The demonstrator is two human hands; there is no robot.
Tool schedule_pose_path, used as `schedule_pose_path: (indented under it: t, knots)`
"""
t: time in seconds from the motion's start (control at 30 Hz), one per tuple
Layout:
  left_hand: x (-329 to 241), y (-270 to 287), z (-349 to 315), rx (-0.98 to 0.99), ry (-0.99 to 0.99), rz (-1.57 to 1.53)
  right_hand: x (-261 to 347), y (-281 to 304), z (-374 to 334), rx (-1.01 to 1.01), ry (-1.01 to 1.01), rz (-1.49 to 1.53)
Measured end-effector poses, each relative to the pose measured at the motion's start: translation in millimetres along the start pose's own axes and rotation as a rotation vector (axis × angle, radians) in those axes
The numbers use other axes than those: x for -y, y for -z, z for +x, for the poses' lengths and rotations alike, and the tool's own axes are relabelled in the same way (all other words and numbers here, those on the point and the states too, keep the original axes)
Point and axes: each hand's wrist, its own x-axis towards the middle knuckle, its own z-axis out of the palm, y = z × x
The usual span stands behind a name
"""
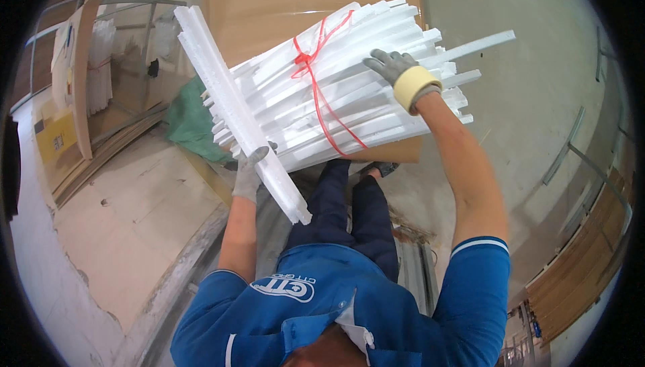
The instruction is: The person retrieves a bundle of white plastic strips and uses masking tape to affix them to a wooden door. They repeatedly tear tape and press the strips onto the door surface, securing them in place.
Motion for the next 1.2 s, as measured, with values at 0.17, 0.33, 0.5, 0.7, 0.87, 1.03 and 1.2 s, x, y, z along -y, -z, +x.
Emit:
schedule_pose_path:
  t: [0.17,0.33,0.5,0.7,0.87,1.03,1.2]
  knots:
    - [-5,11,-5,0.022,-0.002,0.017,24,21,38,0.187,-0.172,0.078]
    - [4,20,-3,0.002,0.001,0.006,12,36,21,0.195,-0.227,0.028]
    - [11,25,4,-0.028,0.004,-0.030,-19,46,-28,0.147,-0.237,-0.095]
    - [5,27,9,0.007,-0.006,-0.031,-37,51,-71,0.247,-0.245,-0.100]
    - [-2,22,10,0.034,0.019,-0.003,-34,26,-93,0.161,-0.115,-0.104]
    - [-3,19,13,0.050,0.081,-0.026,-37,9,-83,0.223,-0.102,-0.116]
    - [-3,19,13,0.080,0.081,-0.015,-29,-9,-39,0.275,-0.226,-0.030]
